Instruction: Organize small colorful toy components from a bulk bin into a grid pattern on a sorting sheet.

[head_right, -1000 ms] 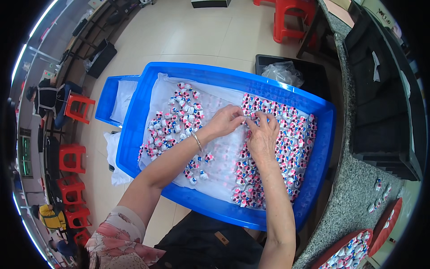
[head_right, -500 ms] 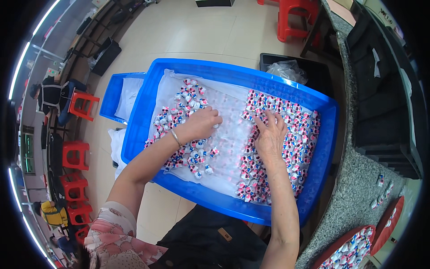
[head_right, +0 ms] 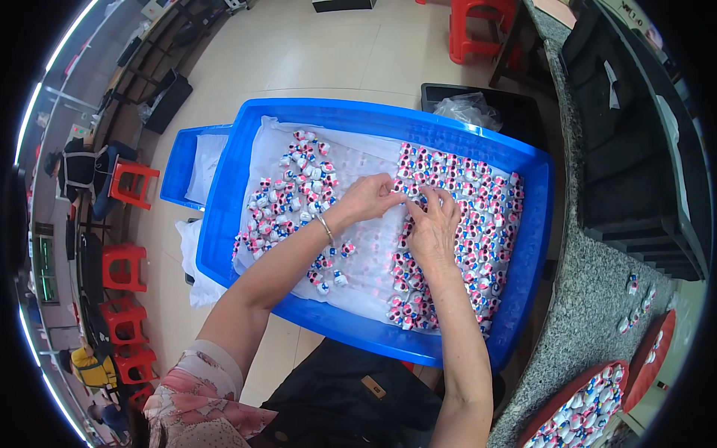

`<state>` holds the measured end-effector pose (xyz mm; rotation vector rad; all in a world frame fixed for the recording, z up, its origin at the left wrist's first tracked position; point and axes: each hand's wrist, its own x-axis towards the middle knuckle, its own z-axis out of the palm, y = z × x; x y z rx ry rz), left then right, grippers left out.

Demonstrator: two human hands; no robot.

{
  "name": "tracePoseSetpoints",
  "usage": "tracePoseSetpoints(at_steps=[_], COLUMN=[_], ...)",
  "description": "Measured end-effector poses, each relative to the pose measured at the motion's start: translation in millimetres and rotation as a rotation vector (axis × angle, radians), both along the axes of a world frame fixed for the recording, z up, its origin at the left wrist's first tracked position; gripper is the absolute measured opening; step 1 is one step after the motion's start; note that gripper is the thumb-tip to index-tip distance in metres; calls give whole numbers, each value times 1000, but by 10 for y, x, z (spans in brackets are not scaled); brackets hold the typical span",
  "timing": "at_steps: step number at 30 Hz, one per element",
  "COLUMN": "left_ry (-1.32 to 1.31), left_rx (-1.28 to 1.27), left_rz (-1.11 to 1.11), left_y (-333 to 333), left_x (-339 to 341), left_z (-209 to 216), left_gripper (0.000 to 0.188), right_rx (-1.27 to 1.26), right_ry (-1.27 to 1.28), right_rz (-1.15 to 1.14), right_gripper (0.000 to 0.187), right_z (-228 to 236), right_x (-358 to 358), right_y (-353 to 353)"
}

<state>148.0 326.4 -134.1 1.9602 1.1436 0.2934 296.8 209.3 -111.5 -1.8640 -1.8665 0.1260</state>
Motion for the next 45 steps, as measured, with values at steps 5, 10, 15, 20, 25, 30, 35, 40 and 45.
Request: tracePoseSetpoints(at_steps=[5, 10, 15, 20, 25, 30, 35, 40, 45], left_ry=[-49, -180, 121, 255, 235, -118, -314, -293, -246], left_rx=[-131, -332, 168, 325, 315, -121, -635, -309, -177], left_rz=[52, 126, -370, -546, -454, -227, 161, 153, 161], left_y=[-53, -23, -145, -590, -681, -346, -290, -405, -486], left_x=[87, -57, -497, -908, -795, -558, -251, -36, -42], left_z=[12, 11, 529, 222, 267, 292, 52, 65, -195], left_gripper=[31, 25, 23, 24, 27, 29, 29, 18, 11], right_rx=[-8, -15, -29, -5, -43, -52, -36, -25, -14], right_ry=[-14, -47, -58, -41, -34, -62, -53, -29, -25], right_rz=[-25, -30, -29, -49, -33, -6, -5, 10, -10], right_gripper=[44, 48, 47, 47, 49, 49, 47, 46, 44], right_z=[-40, -101, 44, 76, 62, 80, 12, -15, 10], right_x=[-32, -128, -20, 7, 21, 10, -23, -47, -105], right_y=[2, 58, 15, -18, -146, -160, -157, -164, -168])
